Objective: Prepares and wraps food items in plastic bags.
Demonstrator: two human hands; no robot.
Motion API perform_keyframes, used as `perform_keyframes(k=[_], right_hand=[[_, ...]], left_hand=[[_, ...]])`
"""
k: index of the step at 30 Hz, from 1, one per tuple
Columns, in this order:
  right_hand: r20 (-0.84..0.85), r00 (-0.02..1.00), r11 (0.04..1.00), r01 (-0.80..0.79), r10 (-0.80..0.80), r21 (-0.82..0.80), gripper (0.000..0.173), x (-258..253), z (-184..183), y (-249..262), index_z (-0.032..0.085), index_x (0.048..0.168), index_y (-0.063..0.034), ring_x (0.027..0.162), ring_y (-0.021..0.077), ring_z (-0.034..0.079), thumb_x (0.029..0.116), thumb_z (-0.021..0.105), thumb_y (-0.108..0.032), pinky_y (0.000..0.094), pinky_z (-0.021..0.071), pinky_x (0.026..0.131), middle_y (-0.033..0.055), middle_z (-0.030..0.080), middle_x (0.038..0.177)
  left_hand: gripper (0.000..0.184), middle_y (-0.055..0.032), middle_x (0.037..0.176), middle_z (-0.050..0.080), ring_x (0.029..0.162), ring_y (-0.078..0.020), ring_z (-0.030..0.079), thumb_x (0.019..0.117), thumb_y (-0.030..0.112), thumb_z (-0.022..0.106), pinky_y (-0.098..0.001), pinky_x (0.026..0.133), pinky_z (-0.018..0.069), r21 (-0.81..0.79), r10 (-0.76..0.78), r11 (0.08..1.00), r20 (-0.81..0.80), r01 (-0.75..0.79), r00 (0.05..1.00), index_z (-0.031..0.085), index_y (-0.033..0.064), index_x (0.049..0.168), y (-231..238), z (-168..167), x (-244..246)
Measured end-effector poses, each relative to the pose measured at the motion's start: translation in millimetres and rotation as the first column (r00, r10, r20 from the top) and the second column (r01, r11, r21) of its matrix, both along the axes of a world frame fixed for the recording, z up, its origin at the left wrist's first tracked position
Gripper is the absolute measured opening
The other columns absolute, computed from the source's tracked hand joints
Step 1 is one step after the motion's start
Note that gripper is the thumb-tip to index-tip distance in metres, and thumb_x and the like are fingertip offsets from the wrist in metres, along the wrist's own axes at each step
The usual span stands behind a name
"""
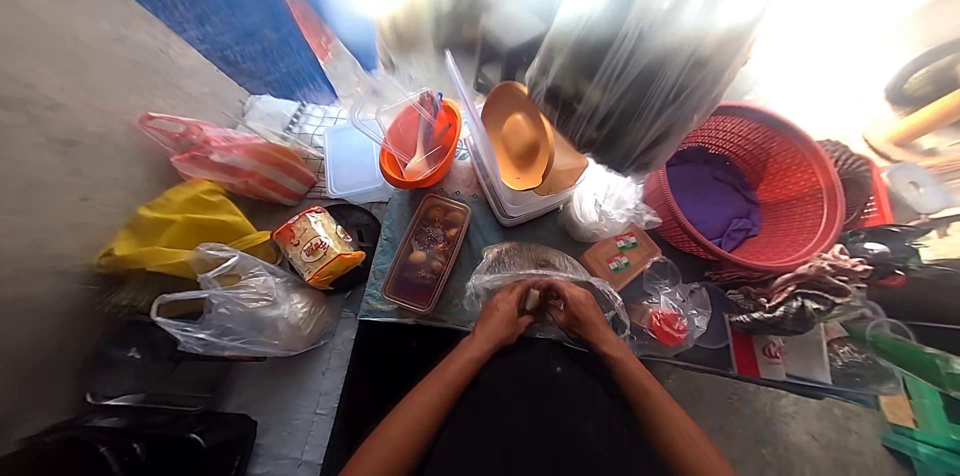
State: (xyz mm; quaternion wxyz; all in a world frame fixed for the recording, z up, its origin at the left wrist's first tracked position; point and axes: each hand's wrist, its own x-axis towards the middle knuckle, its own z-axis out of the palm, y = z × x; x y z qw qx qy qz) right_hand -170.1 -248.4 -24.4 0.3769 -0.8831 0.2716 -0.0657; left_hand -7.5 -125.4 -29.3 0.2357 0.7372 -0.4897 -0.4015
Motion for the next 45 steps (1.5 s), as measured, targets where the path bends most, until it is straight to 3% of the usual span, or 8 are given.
perform_keyframes(k=[7, 17, 23, 27, 30, 34, 39, 45], right_hand=[[0.126, 0.926, 0.935, 0.353, -0.355, 0.042, 0.018, 5, 7, 22, 0.074, 0.104, -0.0089, 0.083, 0.0085, 0.072, 0.0965, 0.069, -0.024, 0.0272, 0.0626, 0.076, 0.0027, 0.073, 0.097], [-0.096, 0.947, 0.923, 0.320, -0.306, 0.212, 0.025, 15, 0, 30, 0.072, 0.098, -0.0070, 0.080, 0.0163, 0.068, 0.0970, 0.058, -0.028, 0.0384, 0.0566, 0.075, 0.0059, 0.071, 0.088], [-0.072, 0.612, 0.136, 0.288, -0.787, 0.948, 0.033, 7, -1, 17, 0.052, 0.089, -0.0084, 0.064, 0.0153, 0.061, 0.1115, 0.030, -0.018, 0.0333, 0.0572, 0.065, 0.0024, 0.058, 0.070], [-0.029, 0.780, 0.431, 0.375, -0.625, 0.821, 0.019, -12, -3, 10, 0.060, 0.098, -0.0033, 0.052, 0.0095, 0.047, 0.1070, 0.050, -0.017, 0.0268, 0.0435, 0.052, -0.0007, 0.052, 0.065], [0.009, 0.911, 0.681, 0.302, -0.412, 0.667, 0.023, -20, 5, 9, 0.062, 0.122, -0.0024, 0.079, 0.0144, 0.073, 0.1031, 0.058, -0.014, 0.0319, 0.0620, 0.073, 0.0057, 0.076, 0.105], [-0.215, 0.964, 0.970, 0.189, -0.154, 0.152, 0.030, -5, 8, 7, 0.069, 0.127, -0.0111, 0.109, 0.0187, 0.069, 0.1022, 0.057, -0.023, 0.0393, 0.0557, 0.099, 0.0076, 0.072, 0.121], [-0.290, 0.950, 0.932, 0.003, -0.115, -0.361, 0.023, 25, -23, 13, 0.073, 0.111, -0.0043, 0.103, 0.0409, 0.071, 0.0960, 0.058, -0.013, 0.0584, 0.0566, 0.086, 0.0214, 0.074, 0.106], [-0.258, 0.957, 0.915, 0.015, -0.129, -0.402, 0.024, 14, -36, 7, 0.076, 0.108, -0.0040, 0.100, 0.0400, 0.073, 0.1005, 0.056, -0.016, 0.0596, 0.0578, 0.084, 0.0201, 0.076, 0.105]], left_hand=[[0.058, -0.0052, 0.119, 0.072, 0.110, -0.0154, 0.069, 0.0793, 0.024, 0.085, -0.0392, 0.099, 0.0560, 0.001, 0.432, 0.892, -0.291, -0.451, 0.854, 0.054, 0.0049, 0.125, 2, -3, -6], [0.044, -0.0014, 0.119, 0.074, 0.108, -0.0088, 0.070, 0.0887, 0.029, 0.078, -0.0342, 0.101, 0.0553, -0.128, 0.311, 0.937, -0.123, -0.326, 0.942, 0.068, 0.0137, 0.128, 20, 5, -16], [0.040, -0.0118, 0.129, 0.070, 0.115, -0.0234, 0.069, 0.0864, 0.002, 0.079, -0.0419, 0.101, 0.0582, -0.077, 0.256, 0.904, -0.689, -0.421, 0.677, 0.067, 0.0007, 0.124, 39, 2, 9], [0.035, -0.0225, 0.136, 0.061, 0.113, -0.0402, 0.067, 0.0900, 0.000, 0.072, -0.0567, 0.095, 0.0580, 0.057, 0.241, 0.776, -0.947, -0.628, 0.213, 0.061, 0.0021, 0.124, 68, 16, 23], [0.028, -0.0244, 0.132, 0.062, 0.110, -0.0429, 0.068, 0.0974, 0.009, 0.068, -0.0589, 0.091, 0.0600, 0.005, 0.277, 0.752, -0.910, -0.659, 0.309, 0.060, 0.0001, 0.123, 79, 20, 34], [0.022, -0.0191, 0.124, 0.068, 0.110, -0.0335, 0.069, 0.0989, 0.009, 0.066, -0.0512, 0.094, 0.0592, -0.130, 0.301, 0.697, -0.840, -0.706, 0.452, 0.063, -0.0002, 0.119, 85, 15, 38], [0.017, -0.0134, 0.129, 0.064, 0.118, -0.0251, 0.064, 0.0932, 0.007, 0.073, -0.0394, 0.099, 0.0568, -0.319, 0.560, 0.537, -0.557, -0.781, 0.613, 0.069, 0.0014, 0.109, 89, 5, 41], [0.021, -0.0102, 0.114, 0.071, 0.113, -0.0172, 0.067, 0.0969, 0.019, 0.067, -0.0350, 0.100, 0.0561, -0.459, 0.685, 0.564, -0.204, -0.687, 0.699, 0.067, 0.0003, 0.107, 84, 11, 11]])
